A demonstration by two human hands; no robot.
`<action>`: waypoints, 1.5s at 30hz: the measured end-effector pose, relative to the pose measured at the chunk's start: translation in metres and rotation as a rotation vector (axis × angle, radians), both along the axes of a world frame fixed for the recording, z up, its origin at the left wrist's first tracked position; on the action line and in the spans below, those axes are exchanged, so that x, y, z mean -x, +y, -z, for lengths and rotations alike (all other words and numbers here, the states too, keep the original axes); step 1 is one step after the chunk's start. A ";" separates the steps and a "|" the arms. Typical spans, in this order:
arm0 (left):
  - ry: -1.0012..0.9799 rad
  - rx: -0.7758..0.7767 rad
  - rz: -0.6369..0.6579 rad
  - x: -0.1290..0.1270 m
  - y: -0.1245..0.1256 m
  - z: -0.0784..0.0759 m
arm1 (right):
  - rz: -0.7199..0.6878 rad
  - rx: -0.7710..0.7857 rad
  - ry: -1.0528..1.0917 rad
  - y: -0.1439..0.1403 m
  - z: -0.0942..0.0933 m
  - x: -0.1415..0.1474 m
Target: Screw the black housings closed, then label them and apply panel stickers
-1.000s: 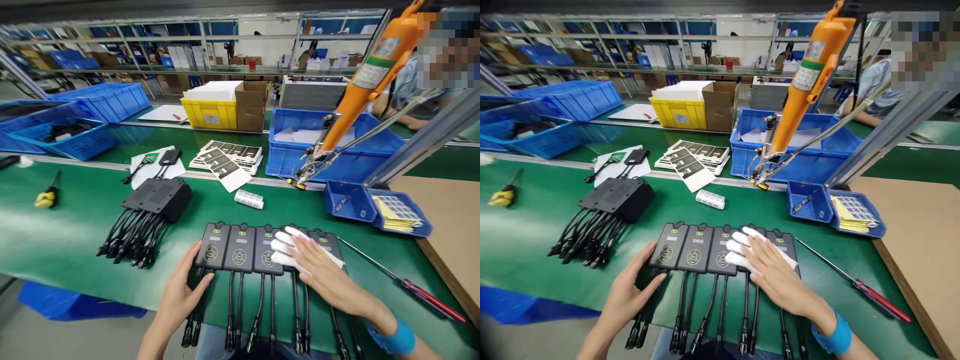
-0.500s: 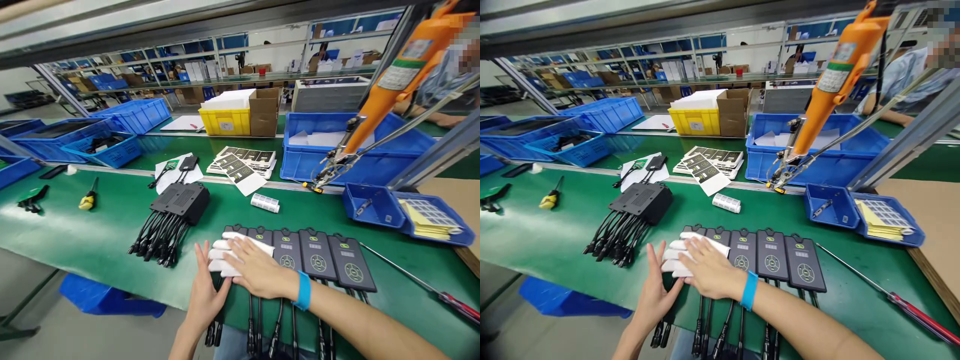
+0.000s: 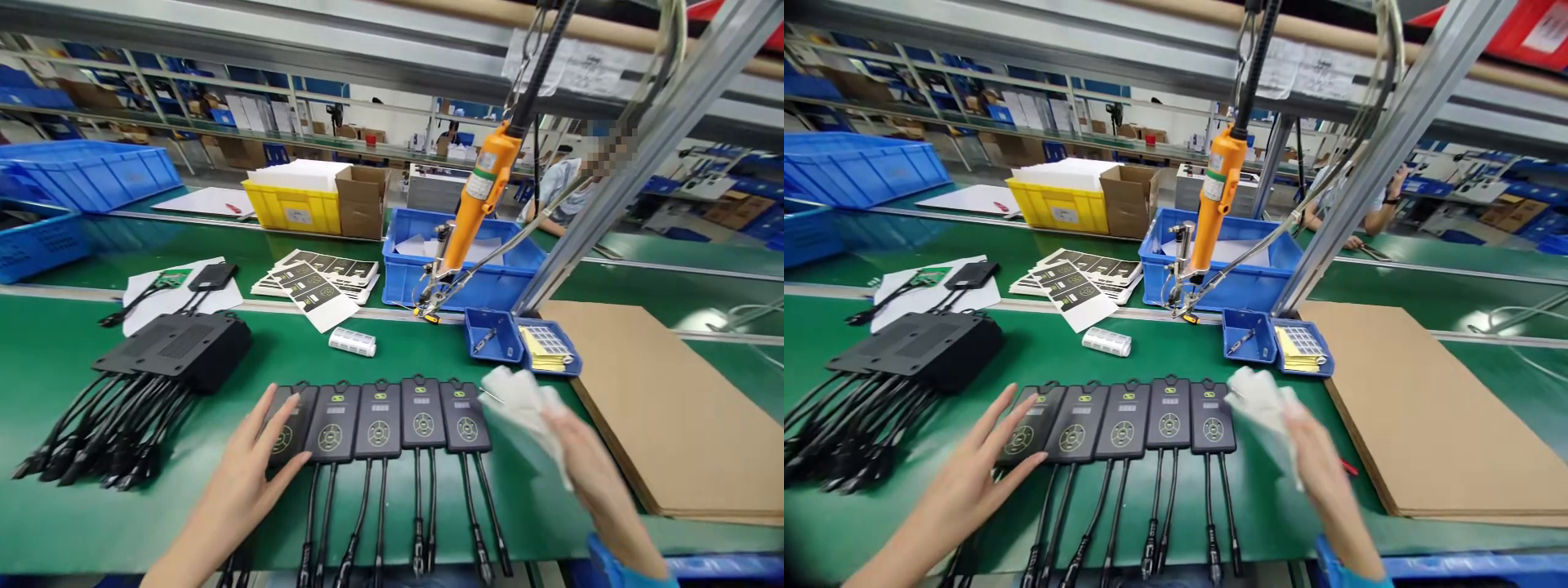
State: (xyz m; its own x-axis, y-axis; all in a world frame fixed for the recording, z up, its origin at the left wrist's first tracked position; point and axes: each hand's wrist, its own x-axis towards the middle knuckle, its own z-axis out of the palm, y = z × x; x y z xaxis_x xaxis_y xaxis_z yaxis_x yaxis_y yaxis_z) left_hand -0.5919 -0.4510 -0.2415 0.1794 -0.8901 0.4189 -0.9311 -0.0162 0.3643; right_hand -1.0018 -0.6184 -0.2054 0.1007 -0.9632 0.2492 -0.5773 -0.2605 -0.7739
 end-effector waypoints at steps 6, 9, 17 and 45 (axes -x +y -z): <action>-0.208 -0.044 0.285 0.040 -0.047 -0.024 | 0.795 0.699 -0.135 -0.022 -0.049 0.041; -0.233 -0.153 0.399 0.067 -0.065 -0.033 | 0.686 0.638 0.170 -0.053 -0.050 0.031; -0.148 -0.381 0.580 0.110 -0.119 -0.027 | -0.030 0.162 0.255 -0.021 0.011 -0.022; 0.270 -0.322 0.606 0.081 -0.100 -0.038 | -0.383 -0.035 0.319 0.055 0.031 -0.128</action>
